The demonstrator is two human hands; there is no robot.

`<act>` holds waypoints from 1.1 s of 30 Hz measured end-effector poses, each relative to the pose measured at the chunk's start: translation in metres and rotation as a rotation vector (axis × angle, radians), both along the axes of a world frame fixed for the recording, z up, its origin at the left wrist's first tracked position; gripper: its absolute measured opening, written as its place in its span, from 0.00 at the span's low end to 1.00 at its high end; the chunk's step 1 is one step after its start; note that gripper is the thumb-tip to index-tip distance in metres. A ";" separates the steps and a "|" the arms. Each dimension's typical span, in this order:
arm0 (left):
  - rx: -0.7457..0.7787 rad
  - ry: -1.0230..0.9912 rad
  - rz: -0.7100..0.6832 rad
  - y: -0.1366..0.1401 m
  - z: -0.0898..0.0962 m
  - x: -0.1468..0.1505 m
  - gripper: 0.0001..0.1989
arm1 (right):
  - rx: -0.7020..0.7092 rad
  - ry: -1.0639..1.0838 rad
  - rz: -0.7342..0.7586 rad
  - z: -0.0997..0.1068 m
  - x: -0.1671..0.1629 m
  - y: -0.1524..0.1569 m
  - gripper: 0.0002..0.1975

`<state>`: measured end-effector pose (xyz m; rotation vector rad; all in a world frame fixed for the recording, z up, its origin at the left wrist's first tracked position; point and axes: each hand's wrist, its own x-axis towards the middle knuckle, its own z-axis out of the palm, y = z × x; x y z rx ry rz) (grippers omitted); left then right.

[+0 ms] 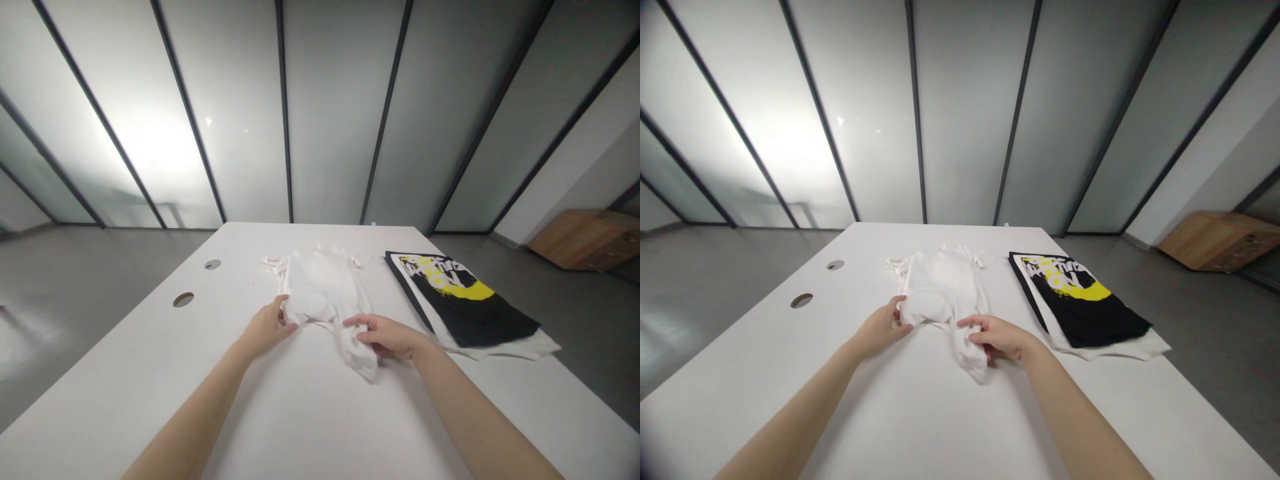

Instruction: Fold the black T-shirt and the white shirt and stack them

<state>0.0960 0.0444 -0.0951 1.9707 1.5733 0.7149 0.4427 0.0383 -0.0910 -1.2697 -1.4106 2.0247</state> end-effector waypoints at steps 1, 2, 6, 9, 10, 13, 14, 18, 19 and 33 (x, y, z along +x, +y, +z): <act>0.049 0.066 -0.018 -0.001 0.000 0.003 0.33 | 0.014 -0.011 0.044 0.001 0.001 0.000 0.33; 0.080 0.105 -0.045 -0.001 0.000 0.004 0.28 | 0.024 -0.027 0.088 0.002 0.002 -0.001 0.32; -0.020 0.029 -0.208 0.002 0.008 -0.004 0.06 | 0.064 -0.042 0.316 0.006 0.014 -0.002 0.21; -0.441 -0.217 -0.427 0.002 0.020 -0.024 0.06 | 0.147 0.087 0.441 0.007 0.026 -0.002 0.21; -0.625 -0.295 -0.493 0.001 0.024 -0.032 0.08 | 0.157 0.122 0.459 0.007 0.028 -0.002 0.22; -1.002 -0.413 -0.561 -0.004 0.030 -0.049 0.15 | 0.132 0.127 0.494 0.007 0.030 -0.001 0.22; -1.033 -0.426 -0.553 -0.004 0.030 -0.052 0.16 | 0.115 0.097 0.507 0.007 0.029 -0.002 0.22; -0.712 -0.567 -0.274 0.003 0.024 -0.043 0.14 | 0.114 -0.094 0.333 0.008 0.013 -0.002 0.20; -0.558 -0.615 -0.146 0.007 0.021 -0.039 0.15 | 0.194 -0.133 0.183 0.008 0.007 -0.001 0.20; -0.052 -0.998 0.305 0.024 0.026 -0.025 0.21 | 0.121 0.159 -0.427 0.008 0.010 0.009 0.23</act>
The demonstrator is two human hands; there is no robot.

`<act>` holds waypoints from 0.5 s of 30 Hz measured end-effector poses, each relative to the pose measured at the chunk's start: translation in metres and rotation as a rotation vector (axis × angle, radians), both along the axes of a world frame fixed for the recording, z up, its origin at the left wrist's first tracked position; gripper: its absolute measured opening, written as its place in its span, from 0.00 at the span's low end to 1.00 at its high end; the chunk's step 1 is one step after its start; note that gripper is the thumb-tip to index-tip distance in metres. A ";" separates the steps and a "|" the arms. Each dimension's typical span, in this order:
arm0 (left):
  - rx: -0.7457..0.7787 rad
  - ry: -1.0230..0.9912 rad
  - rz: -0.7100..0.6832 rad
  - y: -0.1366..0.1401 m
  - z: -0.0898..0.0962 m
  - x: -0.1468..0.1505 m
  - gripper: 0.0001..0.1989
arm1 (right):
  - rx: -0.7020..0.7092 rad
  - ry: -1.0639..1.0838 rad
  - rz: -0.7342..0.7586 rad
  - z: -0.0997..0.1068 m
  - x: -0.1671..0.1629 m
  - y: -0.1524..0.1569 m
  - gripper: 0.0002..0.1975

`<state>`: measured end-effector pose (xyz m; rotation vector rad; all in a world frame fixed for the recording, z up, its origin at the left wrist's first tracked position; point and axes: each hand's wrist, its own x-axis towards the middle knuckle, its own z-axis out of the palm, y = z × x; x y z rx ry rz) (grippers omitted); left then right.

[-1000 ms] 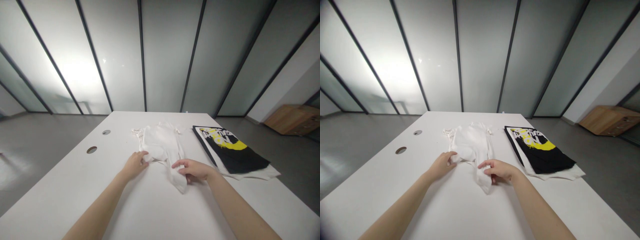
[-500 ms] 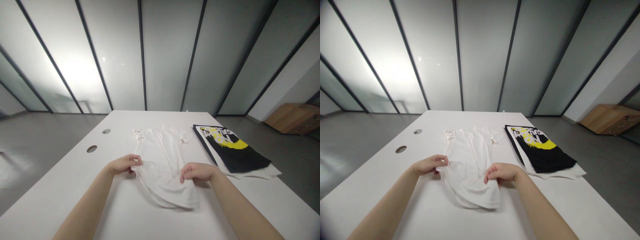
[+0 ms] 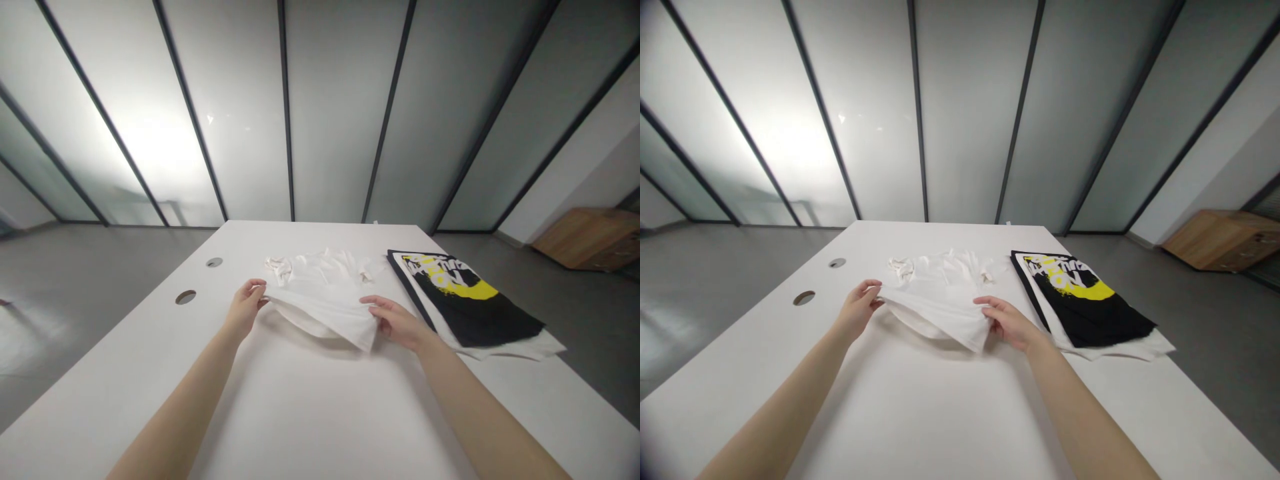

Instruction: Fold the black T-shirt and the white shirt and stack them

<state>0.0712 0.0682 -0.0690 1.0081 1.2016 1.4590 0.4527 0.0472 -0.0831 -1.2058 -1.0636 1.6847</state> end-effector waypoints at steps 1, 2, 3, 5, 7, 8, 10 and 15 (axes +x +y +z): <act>-0.016 -0.007 -0.008 -0.001 0.004 0.001 0.22 | -0.008 0.022 -0.004 0.006 0.004 -0.001 0.23; -0.031 0.002 -0.013 -0.003 0.009 0.002 0.23 | -0.002 0.042 -0.013 0.012 0.008 -0.002 0.23; -0.047 0.025 -0.015 -0.006 0.015 0.002 0.24 | 0.014 0.056 -0.020 0.019 0.012 -0.004 0.24; -0.066 0.107 -0.022 -0.013 0.030 0.004 0.25 | 0.061 0.049 -0.017 0.033 0.020 -0.007 0.26; -0.058 0.227 -0.071 -0.022 0.047 0.003 0.24 | 0.099 -0.004 0.023 0.047 0.027 -0.012 0.27; -0.052 0.306 -0.116 -0.028 0.057 0.001 0.24 | 0.108 -0.044 0.059 0.055 0.031 -0.015 0.28; -0.046 0.499 -0.233 -0.039 0.076 -0.004 0.22 | 0.132 -0.171 0.151 0.071 0.038 -0.022 0.27; -0.073 0.877 -0.495 -0.068 0.107 -0.021 0.18 | 0.164 -0.633 0.341 0.099 0.060 -0.039 0.21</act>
